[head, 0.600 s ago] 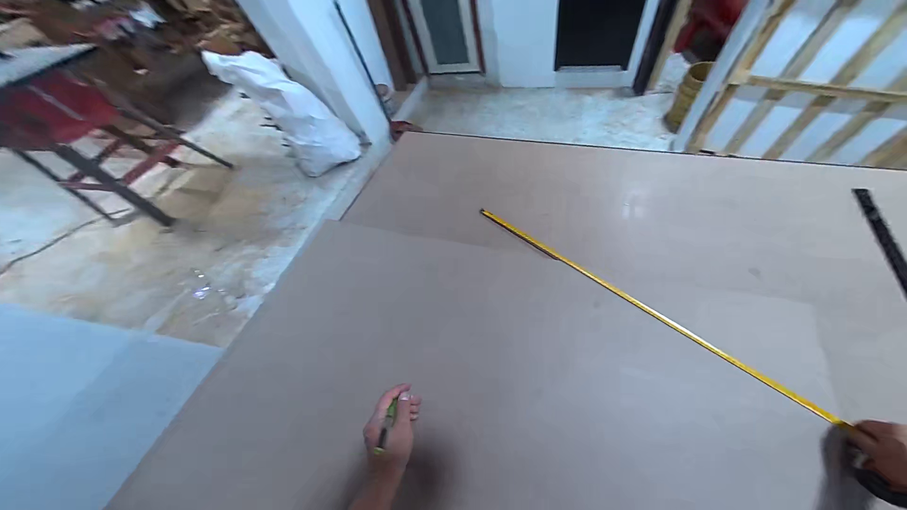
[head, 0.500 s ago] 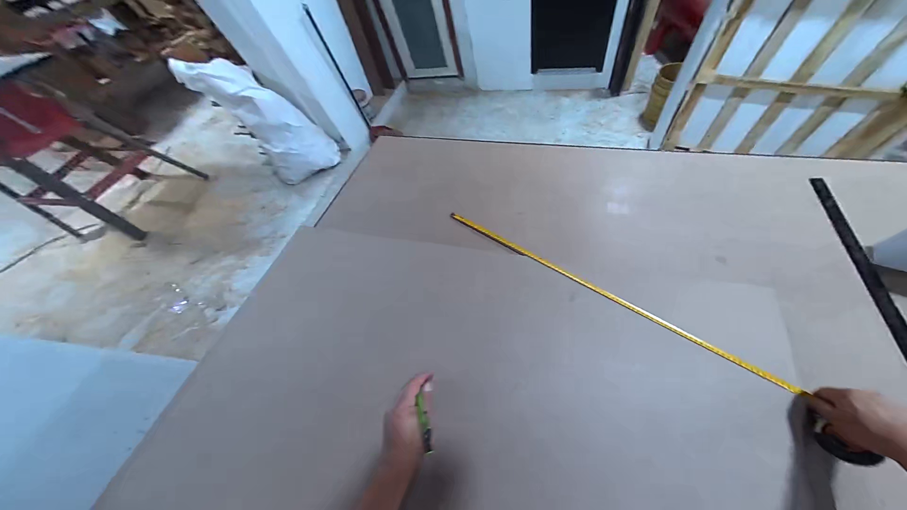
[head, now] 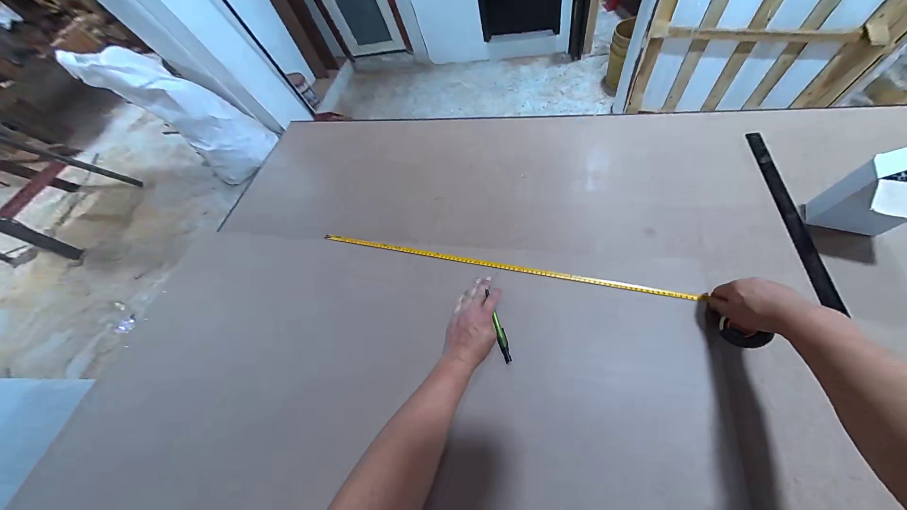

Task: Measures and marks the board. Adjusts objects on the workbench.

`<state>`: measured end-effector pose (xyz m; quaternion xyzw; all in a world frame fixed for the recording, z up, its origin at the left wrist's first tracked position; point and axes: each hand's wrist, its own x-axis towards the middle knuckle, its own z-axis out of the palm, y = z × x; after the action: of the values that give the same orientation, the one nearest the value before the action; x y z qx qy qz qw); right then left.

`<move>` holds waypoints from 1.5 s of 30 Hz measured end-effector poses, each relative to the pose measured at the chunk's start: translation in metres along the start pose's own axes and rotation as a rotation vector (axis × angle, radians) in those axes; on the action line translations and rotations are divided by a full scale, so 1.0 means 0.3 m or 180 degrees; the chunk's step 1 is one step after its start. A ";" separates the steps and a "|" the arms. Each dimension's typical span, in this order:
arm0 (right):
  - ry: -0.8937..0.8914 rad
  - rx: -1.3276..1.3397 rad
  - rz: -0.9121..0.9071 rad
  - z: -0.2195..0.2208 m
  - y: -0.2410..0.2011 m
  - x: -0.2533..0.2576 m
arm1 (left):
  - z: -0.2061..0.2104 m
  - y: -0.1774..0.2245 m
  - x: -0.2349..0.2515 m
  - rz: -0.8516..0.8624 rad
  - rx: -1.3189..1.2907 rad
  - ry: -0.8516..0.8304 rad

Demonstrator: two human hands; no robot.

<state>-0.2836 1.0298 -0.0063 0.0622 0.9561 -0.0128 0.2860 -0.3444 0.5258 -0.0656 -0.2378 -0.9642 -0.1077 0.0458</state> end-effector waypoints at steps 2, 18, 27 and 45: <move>0.0006 -0.0032 -0.0022 -0.022 0.012 0.040 | 0.006 -0.017 0.074 -0.0119 0.0003 0.0046; -0.0019 -0.0219 -0.0074 -0.094 0.014 0.101 | 0.029 -0.071 0.217 -0.0273 -0.0128 0.0711; 0.0063 -0.0278 -0.0043 -0.080 0.011 0.096 | 0.006 -0.084 0.266 -0.0820 -0.0907 0.0767; 0.0349 -0.0035 -0.0484 -0.041 0.049 0.100 | -0.075 -0.005 0.406 -0.0985 -0.2458 -0.0407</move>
<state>-0.3132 1.0483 -0.0125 -0.0115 0.9724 -0.0259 0.2317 -0.4520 0.5740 -0.0271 -0.0960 -0.8783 -0.4518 -0.1234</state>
